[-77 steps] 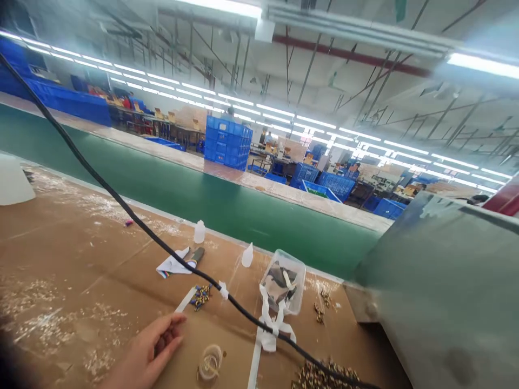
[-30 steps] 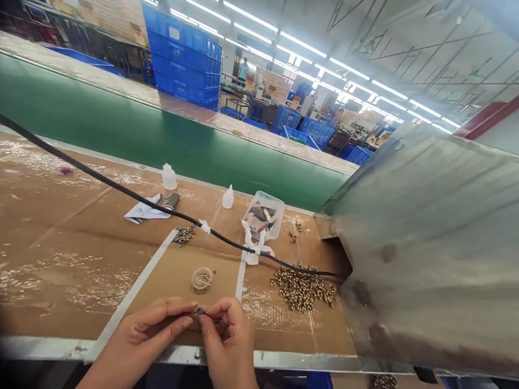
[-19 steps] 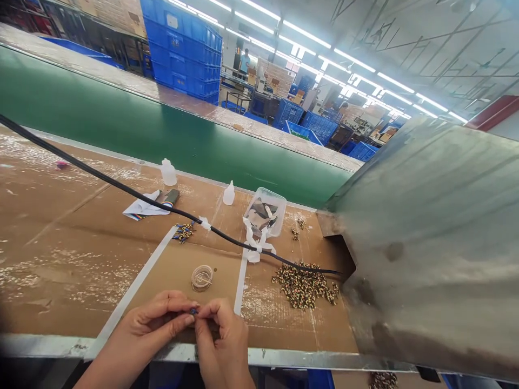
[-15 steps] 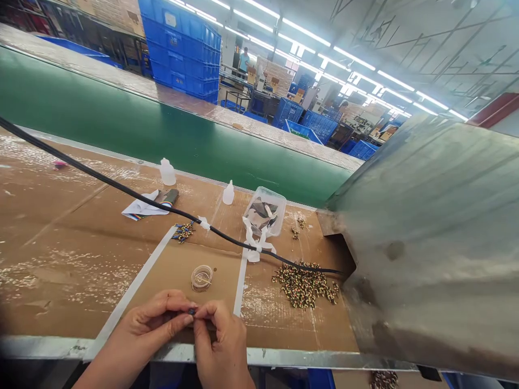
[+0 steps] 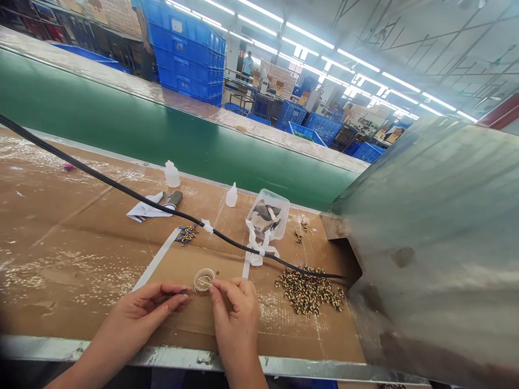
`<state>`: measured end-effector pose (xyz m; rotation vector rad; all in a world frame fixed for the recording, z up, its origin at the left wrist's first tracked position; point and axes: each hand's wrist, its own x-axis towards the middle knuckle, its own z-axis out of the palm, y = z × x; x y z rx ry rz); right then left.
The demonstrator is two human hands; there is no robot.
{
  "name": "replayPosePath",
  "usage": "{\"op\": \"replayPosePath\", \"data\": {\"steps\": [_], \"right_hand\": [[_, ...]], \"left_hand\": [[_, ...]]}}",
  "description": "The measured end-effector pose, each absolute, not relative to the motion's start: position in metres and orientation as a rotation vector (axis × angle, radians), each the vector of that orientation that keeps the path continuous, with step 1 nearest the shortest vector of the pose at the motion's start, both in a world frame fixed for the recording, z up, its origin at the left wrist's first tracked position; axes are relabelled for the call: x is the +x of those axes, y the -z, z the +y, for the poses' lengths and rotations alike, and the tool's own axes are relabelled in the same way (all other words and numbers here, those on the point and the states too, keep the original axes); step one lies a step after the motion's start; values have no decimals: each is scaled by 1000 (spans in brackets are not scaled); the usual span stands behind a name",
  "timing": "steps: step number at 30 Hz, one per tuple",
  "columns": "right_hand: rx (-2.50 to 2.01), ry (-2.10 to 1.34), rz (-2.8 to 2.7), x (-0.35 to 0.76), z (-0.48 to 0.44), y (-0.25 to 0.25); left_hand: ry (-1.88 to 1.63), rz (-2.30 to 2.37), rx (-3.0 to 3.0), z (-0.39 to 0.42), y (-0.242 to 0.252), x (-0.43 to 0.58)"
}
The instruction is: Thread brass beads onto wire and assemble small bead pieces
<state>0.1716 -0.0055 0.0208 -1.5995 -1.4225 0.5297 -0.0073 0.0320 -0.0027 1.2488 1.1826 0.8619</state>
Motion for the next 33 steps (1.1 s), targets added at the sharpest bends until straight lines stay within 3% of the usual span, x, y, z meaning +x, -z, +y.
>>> {"op": "replayPosePath", "data": {"steps": [7, 33], "right_hand": [[-1590, -477, -1505, 170, -4, -20], [-1444, -448, -1552, 174, -15, -38]], "left_hand": [[-870, 1168, 1289, 29, 18, -9], [-835, 1189, 1316, 29, -1, -4]]}}
